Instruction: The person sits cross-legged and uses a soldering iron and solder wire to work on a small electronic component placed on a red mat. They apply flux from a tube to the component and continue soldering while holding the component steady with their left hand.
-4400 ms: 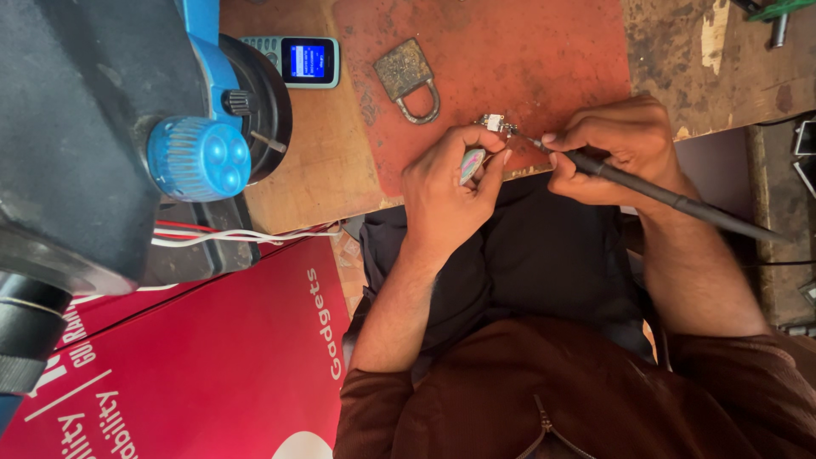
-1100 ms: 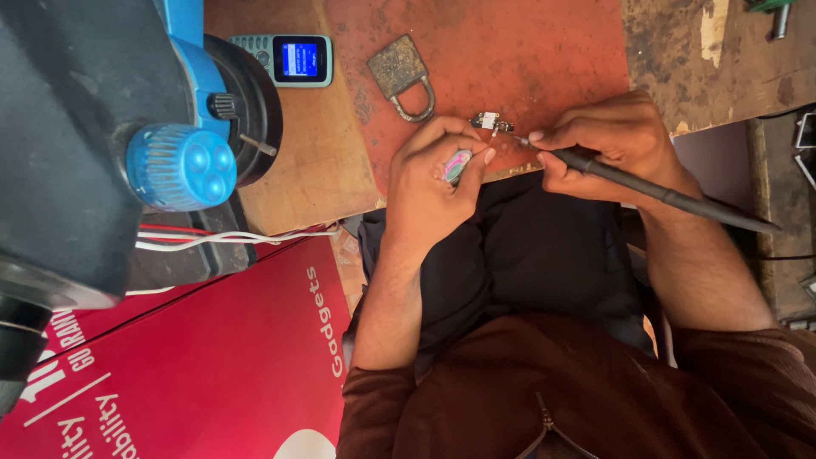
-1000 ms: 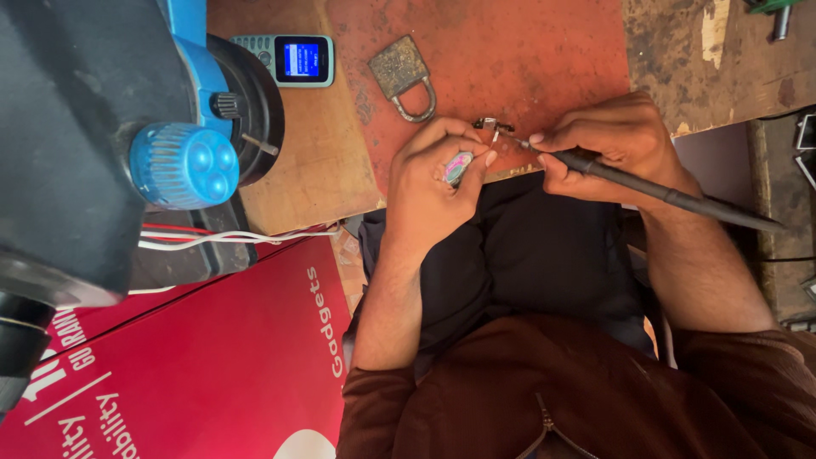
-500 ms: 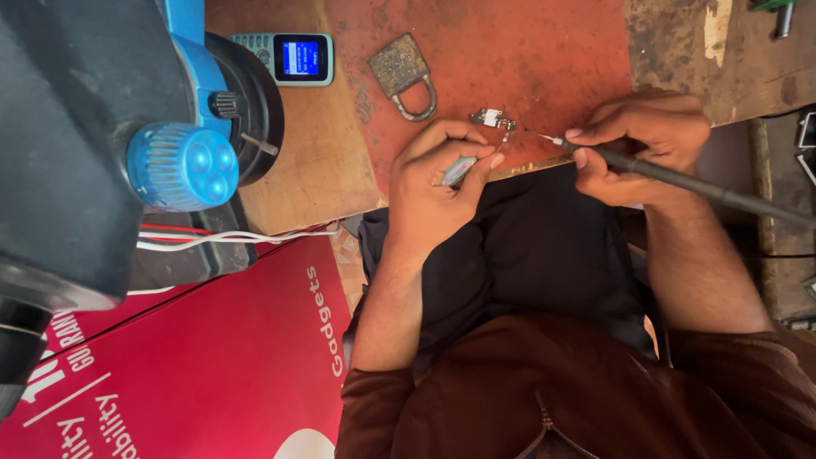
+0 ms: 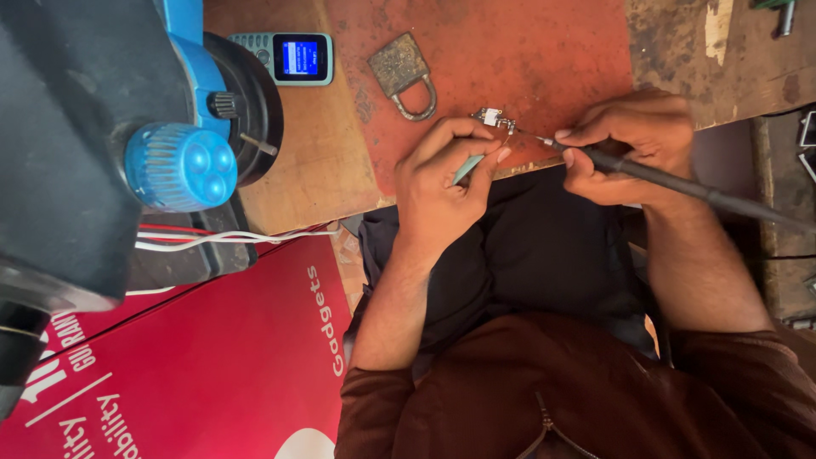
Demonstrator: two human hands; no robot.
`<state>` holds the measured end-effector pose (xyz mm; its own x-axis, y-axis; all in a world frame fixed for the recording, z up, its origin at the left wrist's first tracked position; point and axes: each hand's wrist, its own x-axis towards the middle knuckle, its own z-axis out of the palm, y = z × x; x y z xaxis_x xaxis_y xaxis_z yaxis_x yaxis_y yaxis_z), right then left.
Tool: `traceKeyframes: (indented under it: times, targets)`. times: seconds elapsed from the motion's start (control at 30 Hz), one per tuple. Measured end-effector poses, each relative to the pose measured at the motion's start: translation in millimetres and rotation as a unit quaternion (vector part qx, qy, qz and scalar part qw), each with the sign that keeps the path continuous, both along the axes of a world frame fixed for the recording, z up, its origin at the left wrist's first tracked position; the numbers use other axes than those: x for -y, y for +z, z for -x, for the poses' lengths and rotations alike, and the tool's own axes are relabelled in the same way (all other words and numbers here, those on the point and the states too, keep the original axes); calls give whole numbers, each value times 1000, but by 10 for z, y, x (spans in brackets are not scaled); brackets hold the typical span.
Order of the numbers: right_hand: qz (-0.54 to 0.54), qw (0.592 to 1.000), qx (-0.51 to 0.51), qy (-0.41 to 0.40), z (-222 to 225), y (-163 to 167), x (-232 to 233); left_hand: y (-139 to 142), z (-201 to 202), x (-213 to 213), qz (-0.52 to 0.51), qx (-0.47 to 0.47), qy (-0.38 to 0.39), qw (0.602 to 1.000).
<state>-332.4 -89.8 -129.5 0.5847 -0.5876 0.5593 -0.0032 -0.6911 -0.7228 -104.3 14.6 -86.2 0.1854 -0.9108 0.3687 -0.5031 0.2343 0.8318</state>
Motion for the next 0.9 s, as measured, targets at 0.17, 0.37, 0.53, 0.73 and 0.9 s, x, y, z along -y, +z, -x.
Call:
traceKeyframes:
  times: [0.17,0.37,0.53,0.73,0.9]
  targets:
    - [9,1000,-22,2,-30,30,-2,9,11,7,-6,9,8,1000]
    - [17,999,-28,4,-46,2,10,8,10,18,-6,3,6,1000]
    - [28,999,-42,-3,-60,-2,3,15,9,23,-7,4,7,1000]
    - [24,998,-59,2,-85,60,1,34,9,25,-20,8,4,1000]
    - [20,998,-49,26,-87,93,17,45,-16,34,-26,-6,-10,1000]
